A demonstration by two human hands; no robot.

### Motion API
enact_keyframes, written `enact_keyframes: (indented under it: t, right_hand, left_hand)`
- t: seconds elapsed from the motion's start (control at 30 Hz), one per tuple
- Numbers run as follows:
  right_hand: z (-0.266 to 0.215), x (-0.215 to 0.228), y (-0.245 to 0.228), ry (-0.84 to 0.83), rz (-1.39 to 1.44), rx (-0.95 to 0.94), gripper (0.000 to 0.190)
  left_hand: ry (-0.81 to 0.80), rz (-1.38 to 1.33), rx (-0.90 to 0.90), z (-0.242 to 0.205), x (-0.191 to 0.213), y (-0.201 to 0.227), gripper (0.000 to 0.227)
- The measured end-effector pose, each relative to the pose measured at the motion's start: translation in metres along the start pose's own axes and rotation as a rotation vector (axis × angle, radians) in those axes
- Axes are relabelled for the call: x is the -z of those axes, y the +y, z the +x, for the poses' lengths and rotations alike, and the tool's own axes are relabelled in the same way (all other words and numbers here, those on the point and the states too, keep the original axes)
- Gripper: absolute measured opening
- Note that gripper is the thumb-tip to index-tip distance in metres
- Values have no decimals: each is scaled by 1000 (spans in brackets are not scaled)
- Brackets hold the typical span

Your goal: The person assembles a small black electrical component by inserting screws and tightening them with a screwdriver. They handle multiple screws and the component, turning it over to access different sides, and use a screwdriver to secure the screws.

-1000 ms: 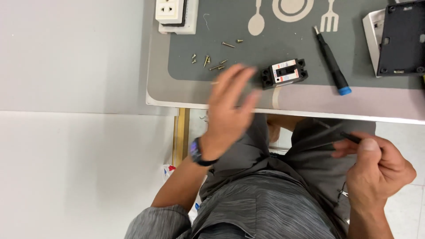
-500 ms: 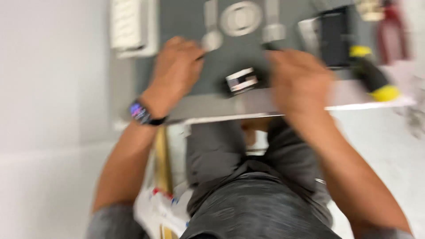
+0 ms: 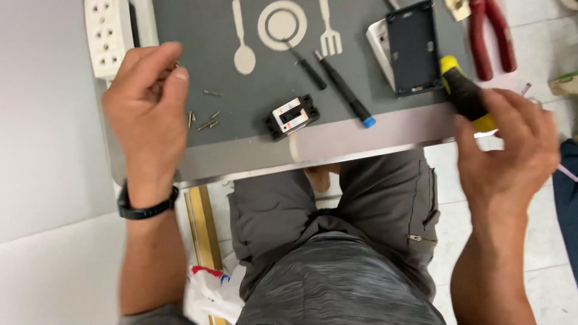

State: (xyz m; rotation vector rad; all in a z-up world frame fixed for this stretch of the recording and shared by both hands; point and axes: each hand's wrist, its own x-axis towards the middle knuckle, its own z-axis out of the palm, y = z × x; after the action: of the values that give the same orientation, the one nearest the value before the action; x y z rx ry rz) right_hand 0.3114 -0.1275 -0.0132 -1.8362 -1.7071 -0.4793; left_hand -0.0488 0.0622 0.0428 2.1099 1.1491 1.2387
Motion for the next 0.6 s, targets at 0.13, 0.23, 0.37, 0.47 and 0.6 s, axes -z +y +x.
enact_keyframes:
  t: [0.13, 0.23, 0.37, 0.47, 0.6]
  right_hand:
    - [-12, -1, -22, 93, 13, 21, 23]
    - [-4, -18, -62, 95, 283, -12, 28]
    - [19, -48, -87, -147, 16, -54, 36]
    - [23, -55, -86, -134, 92, -104, 28]
    - [18, -35, -95, -71, 435, -276, 17]
  left_hand:
    - [200, -349, 358, -19, -19, 30, 15]
    - [234, -479, 490, -31, -32, 42, 9]
    - [257, -876, 583, -49, -34, 39, 11]
    - [239, -958, 624, -55, -32, 40, 10]
    - [191, -1033, 668, -58, -39, 38, 8]
